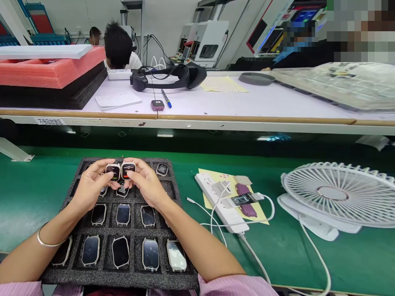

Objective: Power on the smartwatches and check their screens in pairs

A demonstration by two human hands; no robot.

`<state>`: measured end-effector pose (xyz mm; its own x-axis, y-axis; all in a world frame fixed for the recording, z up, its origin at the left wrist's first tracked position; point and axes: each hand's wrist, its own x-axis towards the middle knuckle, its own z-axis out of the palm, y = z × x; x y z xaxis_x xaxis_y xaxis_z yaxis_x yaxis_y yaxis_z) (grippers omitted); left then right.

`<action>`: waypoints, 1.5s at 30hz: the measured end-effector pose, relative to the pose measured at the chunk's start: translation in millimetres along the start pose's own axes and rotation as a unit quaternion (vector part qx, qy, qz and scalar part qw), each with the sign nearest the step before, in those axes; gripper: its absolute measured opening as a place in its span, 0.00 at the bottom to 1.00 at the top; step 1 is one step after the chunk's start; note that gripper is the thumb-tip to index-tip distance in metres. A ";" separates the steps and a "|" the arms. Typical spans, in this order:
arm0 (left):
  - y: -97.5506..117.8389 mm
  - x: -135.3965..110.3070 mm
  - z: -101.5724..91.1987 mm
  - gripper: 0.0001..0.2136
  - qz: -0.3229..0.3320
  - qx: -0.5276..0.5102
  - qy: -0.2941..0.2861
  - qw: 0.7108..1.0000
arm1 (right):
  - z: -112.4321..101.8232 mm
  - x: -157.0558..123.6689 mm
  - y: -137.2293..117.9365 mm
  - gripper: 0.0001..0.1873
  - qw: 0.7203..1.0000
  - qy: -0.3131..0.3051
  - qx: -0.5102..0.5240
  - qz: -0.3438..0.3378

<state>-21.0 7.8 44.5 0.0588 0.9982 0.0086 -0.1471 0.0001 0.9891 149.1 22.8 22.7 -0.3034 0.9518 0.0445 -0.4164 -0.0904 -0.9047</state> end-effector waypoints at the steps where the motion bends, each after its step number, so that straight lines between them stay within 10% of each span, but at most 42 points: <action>1: 0.1 -0.2 -0.4 0.19 -0.001 -0.003 -0.003 1.000 | -0.2 0.0 0.1 0.19 1.000 0.001 0.002 0.001; 21: -5.9 11.5 -5.8 0.21 -0.110 -0.102 0.043 0.988 | -11.4 8.3 2.1 0.25 0.996 0.053 0.025 0.070; 45: -11.8 10.3 -5.2 0.20 -0.095 -0.066 0.029 0.993 | -11.9 7.5 4.0 0.18 0.998 0.039 -0.032 0.031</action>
<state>-23.7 18.4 32.2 0.0407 0.9811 -0.1894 -0.2665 0.1933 0.9442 155.4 33.1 14.4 -0.2573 0.9654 -0.0430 -0.3433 -0.1329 -0.9298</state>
